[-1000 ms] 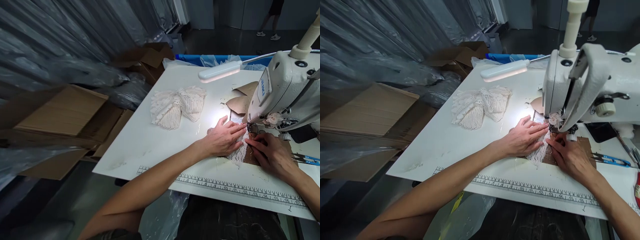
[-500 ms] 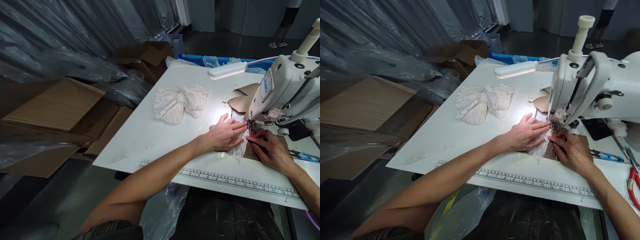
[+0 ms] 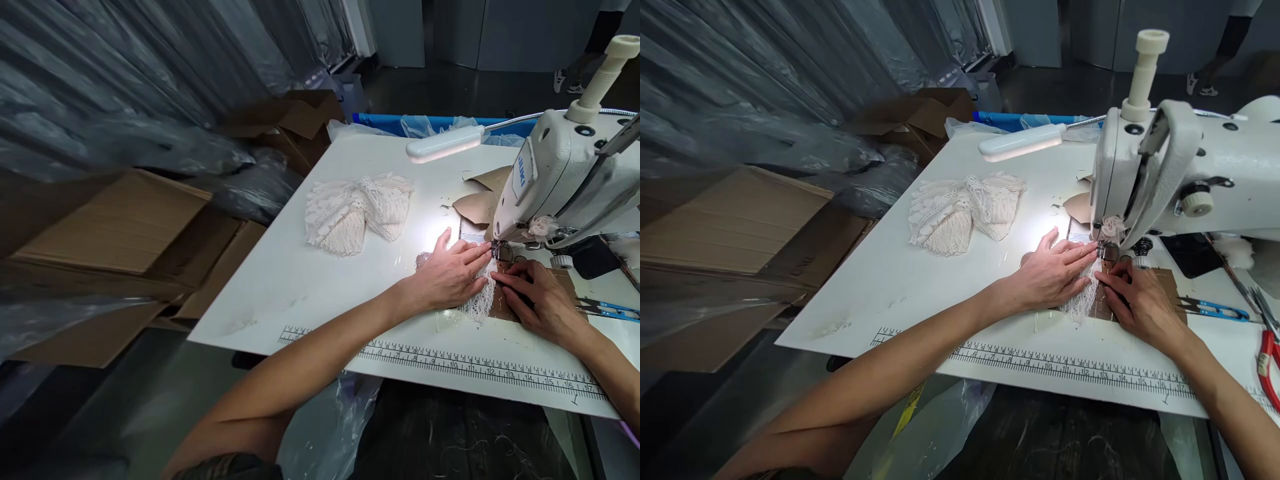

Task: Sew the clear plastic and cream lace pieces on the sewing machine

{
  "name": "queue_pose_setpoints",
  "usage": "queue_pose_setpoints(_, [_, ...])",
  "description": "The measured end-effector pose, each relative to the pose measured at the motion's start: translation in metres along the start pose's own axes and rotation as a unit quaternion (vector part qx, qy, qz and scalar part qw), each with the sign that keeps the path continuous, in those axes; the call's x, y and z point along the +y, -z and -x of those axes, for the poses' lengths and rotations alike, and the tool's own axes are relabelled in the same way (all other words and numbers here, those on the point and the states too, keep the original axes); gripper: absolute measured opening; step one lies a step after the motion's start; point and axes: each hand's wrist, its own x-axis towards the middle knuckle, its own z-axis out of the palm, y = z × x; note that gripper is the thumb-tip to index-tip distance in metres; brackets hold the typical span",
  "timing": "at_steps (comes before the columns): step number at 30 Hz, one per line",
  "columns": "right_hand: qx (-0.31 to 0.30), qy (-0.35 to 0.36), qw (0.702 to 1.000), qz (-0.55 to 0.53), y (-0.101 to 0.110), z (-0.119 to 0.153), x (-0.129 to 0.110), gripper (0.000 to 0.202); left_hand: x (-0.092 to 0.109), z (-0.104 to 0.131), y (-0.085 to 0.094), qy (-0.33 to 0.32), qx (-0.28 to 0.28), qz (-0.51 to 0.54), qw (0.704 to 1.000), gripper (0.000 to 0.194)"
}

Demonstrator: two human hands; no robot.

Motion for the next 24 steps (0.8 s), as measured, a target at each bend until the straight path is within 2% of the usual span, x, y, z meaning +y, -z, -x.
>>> queue_pose_setpoints(7, [0.011,0.004,0.999,0.050,-0.006,-0.002,0.001,0.036,-0.003,-0.005,-0.003,0.011,-0.001,-0.005,1.000,0.050])
queue_pose_setpoints(15, [-0.052,-0.033,0.995,0.076,-0.007,-0.009,0.003,0.043,-0.005,-0.009,-0.007,0.036,0.008,0.011,0.999,0.051])
queue_pose_setpoints(19, [-0.035,-0.033,0.996,0.070,-0.007,-0.008,0.003,0.041,0.001,-0.009,-0.011,0.076,0.020,0.005,0.997,0.051])
queue_pose_setpoints(24, [-0.011,-0.030,0.997,0.064,-0.002,-0.004,0.001,0.041,0.002,-0.009,-0.015,0.088,0.041,0.014,0.995,0.049])
